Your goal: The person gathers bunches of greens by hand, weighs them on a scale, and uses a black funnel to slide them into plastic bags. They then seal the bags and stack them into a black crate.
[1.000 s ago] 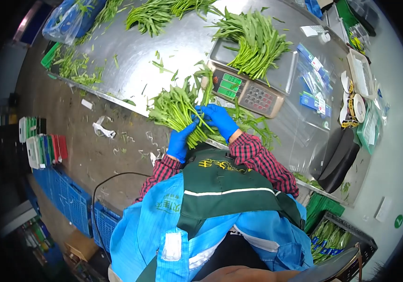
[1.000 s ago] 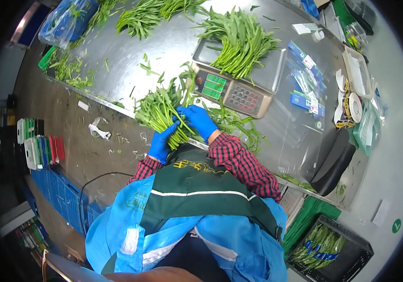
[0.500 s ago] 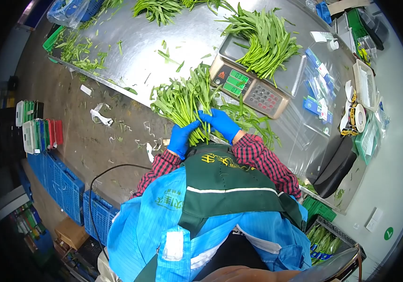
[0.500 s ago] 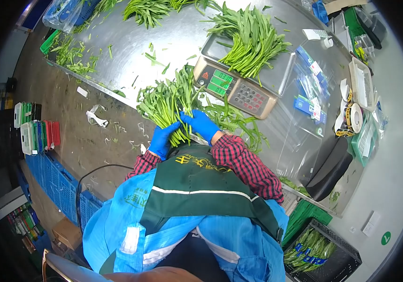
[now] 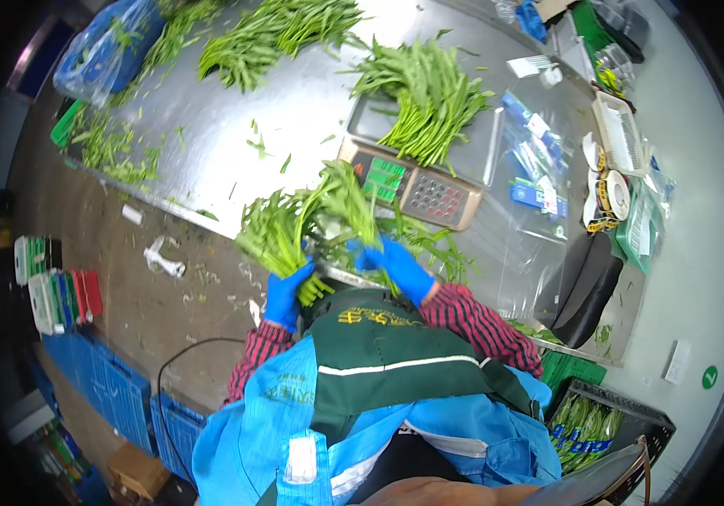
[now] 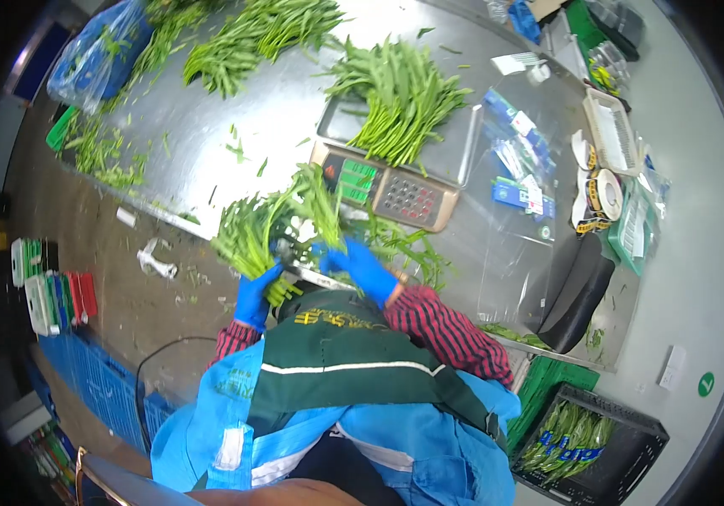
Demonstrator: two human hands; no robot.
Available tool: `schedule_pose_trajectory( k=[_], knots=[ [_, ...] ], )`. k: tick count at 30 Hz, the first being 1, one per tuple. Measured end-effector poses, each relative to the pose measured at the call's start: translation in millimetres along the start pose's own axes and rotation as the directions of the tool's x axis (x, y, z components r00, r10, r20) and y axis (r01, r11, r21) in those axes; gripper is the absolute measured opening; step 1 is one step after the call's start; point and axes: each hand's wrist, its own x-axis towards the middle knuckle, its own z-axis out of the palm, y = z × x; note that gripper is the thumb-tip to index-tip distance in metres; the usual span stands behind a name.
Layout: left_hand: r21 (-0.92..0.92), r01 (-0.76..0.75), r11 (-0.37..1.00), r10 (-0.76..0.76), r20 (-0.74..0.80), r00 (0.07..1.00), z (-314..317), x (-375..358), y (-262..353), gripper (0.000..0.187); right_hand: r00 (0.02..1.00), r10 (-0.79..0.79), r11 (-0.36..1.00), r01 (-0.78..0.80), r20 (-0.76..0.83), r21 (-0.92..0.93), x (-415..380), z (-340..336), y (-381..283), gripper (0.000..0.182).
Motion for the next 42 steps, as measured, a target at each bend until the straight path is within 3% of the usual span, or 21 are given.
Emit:
schedule_pose_trajectory(
  k=[1, 2, 5, 8, 11, 16, 19, 22, 23, 26, 30, 31, 34, 36, 38, 39, 40, 41, 42],
  knots=[
    [0.001, -0.068, 0.998, 0.068, 0.02, 0.997, 0, 0, 3, 0.052, 0.991, 0.1, 0.992, -0.106, 0.084, 0.068, -21, 2, -8, 0.031],
    [-0.007, -0.075, 0.997, 0.075, 0.021, 0.997, -2, -1, 6, 0.052, 0.965, 0.214, 0.966, -0.186, 0.149, -0.181, -36, -4, -13, 0.033],
    [-0.105, -0.069, 0.992, 0.076, 0.061, 0.995, -9, 10, -1, 0.054, 0.996, 0.011, 0.992, -0.022, -0.092, -0.126, -52, -8, -34, 0.033],
    [-0.18, -0.005, 0.984, 0.018, 0.069, 0.997, 6, 19, 0, 0.054, 0.921, -0.199, 0.973, 0.146, -0.335, -0.176, -41, -15, -104, 0.032],
    [-0.172, 0.016, 0.985, 0.011, 0.155, 0.988, 14, 32, -3, 0.052, 0.758, -0.495, 0.868, 0.415, -0.424, -0.271, -6, -27, -157, 0.031],
    [-0.231, 0.032, 0.973, 0.013, 0.19, 0.982, 21, 43, -2, 0.049, 0.659, -0.576, 0.797, 0.583, -0.484, -0.155, 80, -56, -184, 0.031],
    [-0.223, 0.014, 0.975, 0.023, 0.162, 0.987, 18, 45, -2, 0.05, 0.714, -0.266, 0.922, 0.385, -0.647, 0.046, 141, -94, -145, 0.034],
    [-0.169, -0.021, 0.985, 0.047, 0.151, 0.987, 9, 46, -5, 0.049, 0.758, -0.132, 0.905, 0.354, -0.639, 0.234, 170, -122, -111, 0.03],
    [-0.147, -0.035, 0.988, 0.057, 0.147, 0.988, 7, 47, -8, 0.049, 0.783, -0.169, 0.894, 0.377, -0.598, 0.241, 170, -128, -108, 0.027],
    [-0.158, -0.013, 0.987, 0.034, 0.135, 0.99, 12, 41, -3, 0.05, 0.711, -0.332, 0.929, 0.36, -0.62, -0.085, 153, -115, -118, 0.027],
    [-0.18, -0.014, 0.984, 0.037, 0.126, 0.991, 24, 41, 7, 0.046, 0.611, -0.561, 0.823, 0.344, -0.558, -0.452, 130, -108, -98, 0.062],
    [-0.134, -0.075, 0.988, 0.093, 0.132, 0.987, 22, 46, 9, 0.046, 0.566, -0.571, 0.808, 0.26, -0.595, -0.529, 118, -102, -96, 0.064],
    [0.165, -0.227, 0.96, 0.224, 0.039, 0.974, 4, 52, 53, 0.044, 0.569, -0.587, 0.753, 0.122, -0.576, -0.647, 59, -107, -102, 0.062],
    [0.371, -0.328, 0.869, 0.337, 0.041, 0.941, -23, 61, 87, 0.039, 0.552, -0.489, 0.856, 0.156, -0.675, -0.493, 20, -138, -86, 0.061],
    [0.374, -0.331, 0.866, 0.333, 0.063, 0.941, -48, 71, 119, 0.034, 0.403, -0.457, 0.845, -0.081, -0.793, -0.528, -29, -191, -56, 0.062],
    [0.484, -0.318, 0.815, 0.333, 0.056, 0.941, -61, 81, 131, 0.033, 0.368, -0.508, 0.834, -0.017, -0.779, -0.552, -60, -226, -36, 0.061],
    [0.587, -0.299, 0.752, 0.334, 0.051, 0.941, -76, 92, 142, 0.033, 0.221, -0.59, 0.667, -0.407, -0.776, -0.623, -94, -255, -15, 0.06],
    [0.562, -0.366, 0.741, 0.378, 0.101, 0.92, -98, 112, 140, 0.034, 0.195, -0.579, 0.595, -0.562, -0.792, -0.574, -130, -264, -20, 0.064],
    [0.607, -0.371, 0.703, 0.385, 0.114, 0.916, -115, 128, 138, 0.038, 0.049, -0.558, 0.616, -0.645, -0.828, -0.453, -163, -279, -6, 0.071]
  ],
)
